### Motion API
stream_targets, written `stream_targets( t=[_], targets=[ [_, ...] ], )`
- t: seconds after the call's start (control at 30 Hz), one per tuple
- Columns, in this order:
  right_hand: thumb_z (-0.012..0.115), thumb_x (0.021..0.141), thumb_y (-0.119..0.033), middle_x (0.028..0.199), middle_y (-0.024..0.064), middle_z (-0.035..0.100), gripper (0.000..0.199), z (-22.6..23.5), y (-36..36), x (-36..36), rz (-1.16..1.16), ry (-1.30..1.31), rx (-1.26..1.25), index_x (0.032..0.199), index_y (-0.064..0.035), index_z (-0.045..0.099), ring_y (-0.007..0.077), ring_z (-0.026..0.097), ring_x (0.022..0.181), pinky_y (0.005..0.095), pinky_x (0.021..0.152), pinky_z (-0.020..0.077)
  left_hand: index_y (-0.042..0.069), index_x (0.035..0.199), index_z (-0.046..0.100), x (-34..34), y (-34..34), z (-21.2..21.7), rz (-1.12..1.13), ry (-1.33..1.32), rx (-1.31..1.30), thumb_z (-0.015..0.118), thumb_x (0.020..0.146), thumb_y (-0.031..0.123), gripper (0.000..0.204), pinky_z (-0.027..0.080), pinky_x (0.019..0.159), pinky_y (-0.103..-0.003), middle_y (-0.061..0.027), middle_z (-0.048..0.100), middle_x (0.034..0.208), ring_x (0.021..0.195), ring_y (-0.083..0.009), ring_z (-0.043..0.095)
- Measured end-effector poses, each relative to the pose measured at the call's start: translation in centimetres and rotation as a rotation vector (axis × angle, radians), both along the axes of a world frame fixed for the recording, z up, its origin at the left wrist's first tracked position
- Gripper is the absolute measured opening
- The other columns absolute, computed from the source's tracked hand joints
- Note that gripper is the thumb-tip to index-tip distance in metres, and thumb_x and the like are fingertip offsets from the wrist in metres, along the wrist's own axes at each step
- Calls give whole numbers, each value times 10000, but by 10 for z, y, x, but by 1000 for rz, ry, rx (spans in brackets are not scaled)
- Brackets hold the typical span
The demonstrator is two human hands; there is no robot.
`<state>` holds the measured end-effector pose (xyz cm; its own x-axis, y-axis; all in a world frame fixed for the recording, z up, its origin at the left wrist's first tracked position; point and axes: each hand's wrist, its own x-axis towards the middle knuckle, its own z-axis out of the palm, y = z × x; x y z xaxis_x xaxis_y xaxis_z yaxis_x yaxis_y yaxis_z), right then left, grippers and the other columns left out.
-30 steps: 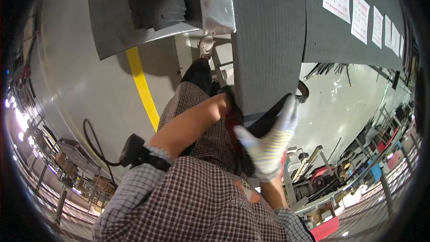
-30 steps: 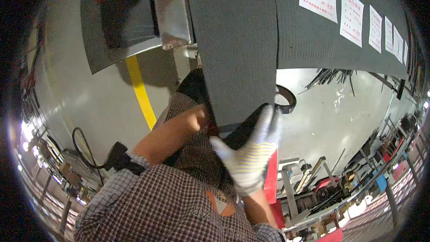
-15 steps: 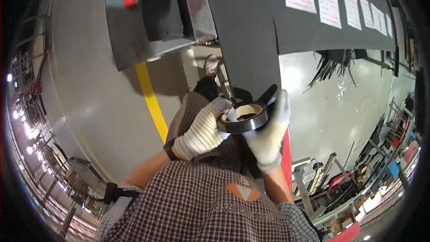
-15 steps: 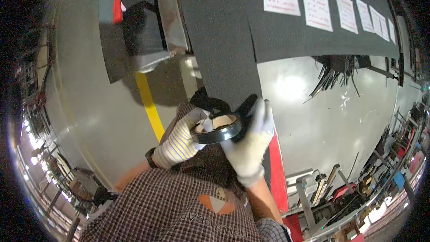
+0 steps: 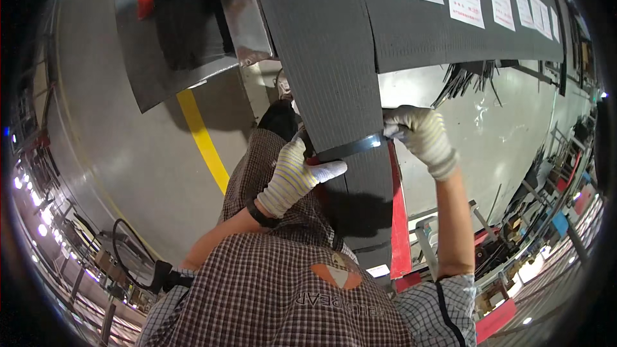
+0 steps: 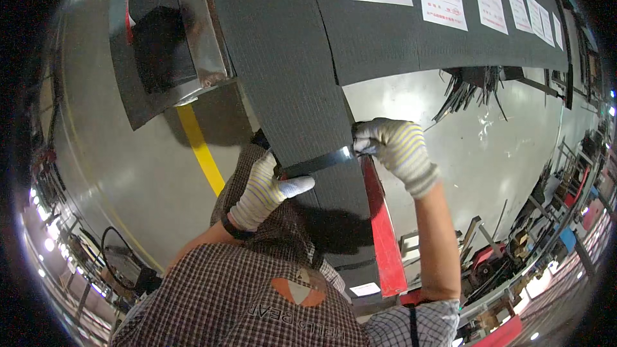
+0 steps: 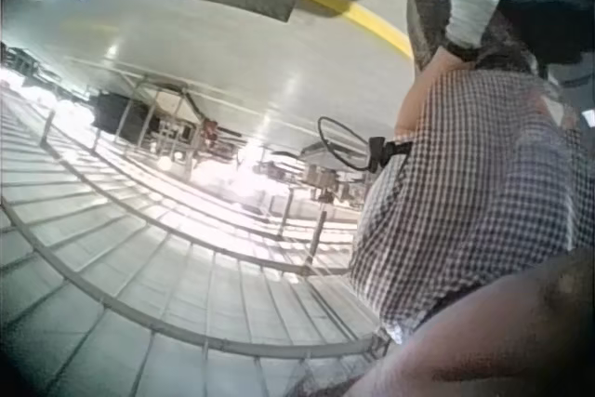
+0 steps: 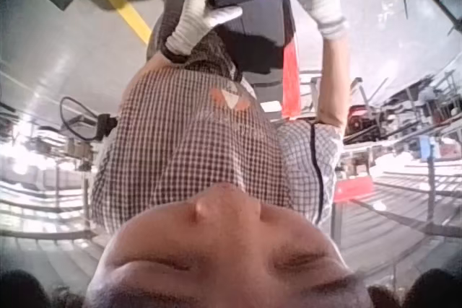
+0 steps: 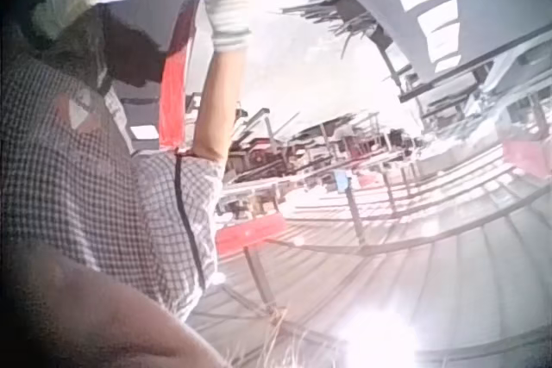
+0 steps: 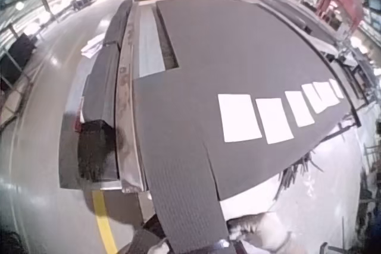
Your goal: Applying adhesive strips and black tape to large industrial foam mats at a workstation.
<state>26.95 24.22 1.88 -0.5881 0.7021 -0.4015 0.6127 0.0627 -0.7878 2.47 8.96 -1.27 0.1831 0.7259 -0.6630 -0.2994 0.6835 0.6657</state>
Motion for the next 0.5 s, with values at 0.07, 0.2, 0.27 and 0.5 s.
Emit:
stream_targets(
  t=[0.07,0.2,0.27,0.5],
  targets=[
    [757,865,-244,892,94,759,142,-61,-4,13,488,-733,380,929,-117,761,272,731,783,372,686,559,25,1449,423,-6,6,3,-80,87,18,918,749,133,864,491,1106,-409,-123,562,1434,1269,-227,569],
    [635,1004,-340,969,215,720,368,-79,-24,5,-430,158,18,1148,-7,693,301,705,859,376,813,559,-1,1530,402,-22,27,5,-133,271,311,811,895,281,806,374,1166,-410,-125,544,1432,1350,-268,499],
    [603,1024,-384,1064,269,699,495,-44,-20,-11,-438,103,-149,1201,78,630,382,681,996,418,905,530,13,1517,419,-28,44,11,128,-78,195,717,962,392,736,392,1145,-399,-120,562,1410,1334,-240,504],
    [516,1002,-608,1044,371,658,777,43,7,-71,112,-449,-47,1174,143,611,518,643,1003,520,881,520,24,1514,376,-7,21,14,-105,309,289,791,906,360,809,458,1080,-421,-162,572,1385,1270,-278,566]
  ],
)
